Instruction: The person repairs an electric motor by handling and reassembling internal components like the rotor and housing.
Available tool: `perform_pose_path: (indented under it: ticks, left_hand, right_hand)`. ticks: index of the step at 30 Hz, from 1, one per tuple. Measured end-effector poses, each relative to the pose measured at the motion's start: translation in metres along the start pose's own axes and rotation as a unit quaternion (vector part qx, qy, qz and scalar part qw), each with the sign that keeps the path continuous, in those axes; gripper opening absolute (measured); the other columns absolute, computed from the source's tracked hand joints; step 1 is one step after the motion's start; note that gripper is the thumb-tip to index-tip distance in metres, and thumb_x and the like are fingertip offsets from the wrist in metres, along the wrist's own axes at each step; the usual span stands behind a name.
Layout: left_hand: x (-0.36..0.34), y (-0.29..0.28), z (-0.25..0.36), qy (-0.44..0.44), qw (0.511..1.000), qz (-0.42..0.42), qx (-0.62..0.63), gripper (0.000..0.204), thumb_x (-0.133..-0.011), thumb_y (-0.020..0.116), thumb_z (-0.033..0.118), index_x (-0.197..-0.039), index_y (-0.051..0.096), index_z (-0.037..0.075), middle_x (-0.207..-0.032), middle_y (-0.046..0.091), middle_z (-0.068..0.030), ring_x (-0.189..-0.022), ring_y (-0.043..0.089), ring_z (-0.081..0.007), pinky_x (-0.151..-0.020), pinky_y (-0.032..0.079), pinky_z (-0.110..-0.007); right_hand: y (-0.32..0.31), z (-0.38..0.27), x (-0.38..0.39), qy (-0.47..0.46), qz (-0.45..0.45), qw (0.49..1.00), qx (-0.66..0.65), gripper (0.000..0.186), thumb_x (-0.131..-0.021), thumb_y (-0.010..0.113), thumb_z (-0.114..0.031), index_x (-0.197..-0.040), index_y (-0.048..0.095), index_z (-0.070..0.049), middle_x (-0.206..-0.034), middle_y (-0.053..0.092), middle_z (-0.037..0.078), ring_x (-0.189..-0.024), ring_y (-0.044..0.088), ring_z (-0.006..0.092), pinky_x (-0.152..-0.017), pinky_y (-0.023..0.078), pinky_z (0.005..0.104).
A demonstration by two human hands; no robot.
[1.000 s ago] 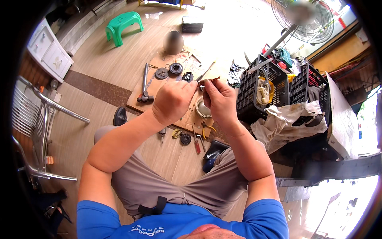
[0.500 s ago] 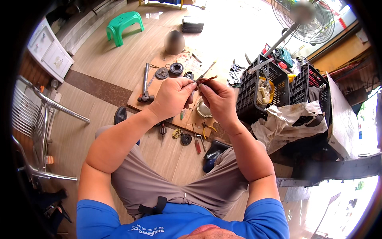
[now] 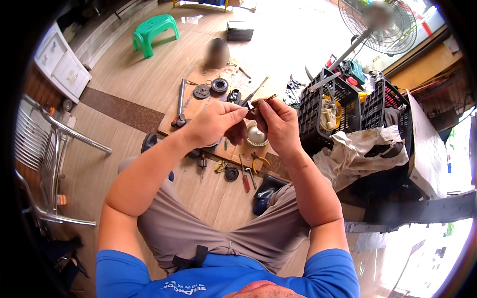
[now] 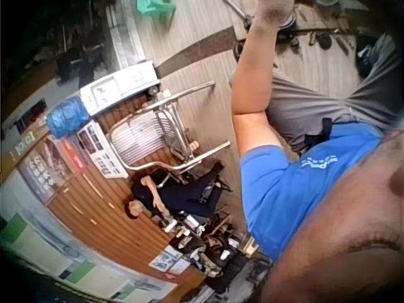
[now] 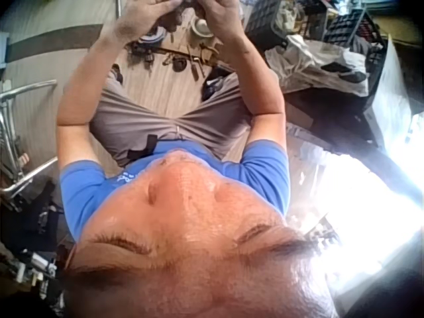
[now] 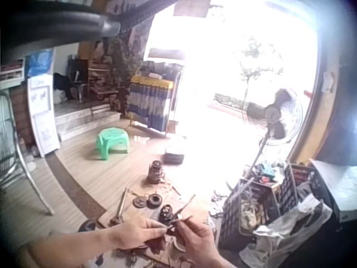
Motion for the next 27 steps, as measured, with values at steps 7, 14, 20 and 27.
perform_pose_path:
  ticks: [7,14,20,27]
  left_hand:
    - [-0.008,-0.003,-0.006,0.066,0.978,0.093,-0.177,0.02,-0.096,0.056,0.015,-0.096,0.066,-0.002,-0.071,0.067,-0.0098,-0.06,0.065,-0.0168,-0.053,0.049,-0.028]
    - [-0.004,0.01,0.002,0.323,0.741,0.195,-0.556,0.016,-0.09,0.058,0.01,-0.092,0.065,-0.003,-0.076,0.062,-0.0247,-0.066,0.062,-0.0359,-0.057,0.05,-0.037]
    - [-0.006,-0.003,0.0,0.112,0.976,0.052,-0.178,0.022,-0.098,0.055,0.019,-0.097,0.064,-0.001,-0.075,0.068,-0.0112,-0.061,0.065,-0.0189,-0.053,0.05,-0.029]
    - [-0.006,-0.001,-0.009,-0.031,0.994,-0.02,0.103,0.024,-0.097,0.058,0.023,-0.099,0.065,0.0,-0.074,0.067,-0.007,-0.059,0.064,-0.0137,-0.053,0.051,-0.024]
  right_hand:
    - [-0.002,0.01,-0.001,-0.017,-0.013,0.999,0.035,0.016,-0.098,0.058,-0.013,-0.095,0.067,-0.001,-0.069,0.058,-0.004,-0.056,0.045,0.0017,-0.049,0.034,0.0177]
    - [0.004,0.007,0.0,0.005,0.032,0.999,0.041,0.021,-0.099,0.055,-0.015,-0.089,0.065,0.0,-0.065,0.053,-0.003,-0.052,0.042,0.0022,-0.046,0.032,0.018]
    - [0.001,-0.001,0.003,-0.032,-0.007,0.999,0.017,0.016,-0.098,0.057,-0.012,-0.091,0.065,0.001,-0.07,0.057,-0.003,-0.059,0.046,0.0021,-0.051,0.035,0.0182]
    - [-0.003,0.003,0.0,-0.051,-0.073,0.995,0.054,0.014,-0.096,0.061,-0.012,-0.093,0.068,0.001,-0.073,0.059,-0.005,-0.065,0.047,0.0021,-0.056,0.038,0.0184]
Point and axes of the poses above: each hand's wrist, its own x-axis away from the middle knuckle, its own y-axis out of the palm, z = x × y, the point moved 3 cm from there along -x, towards the middle knuckle
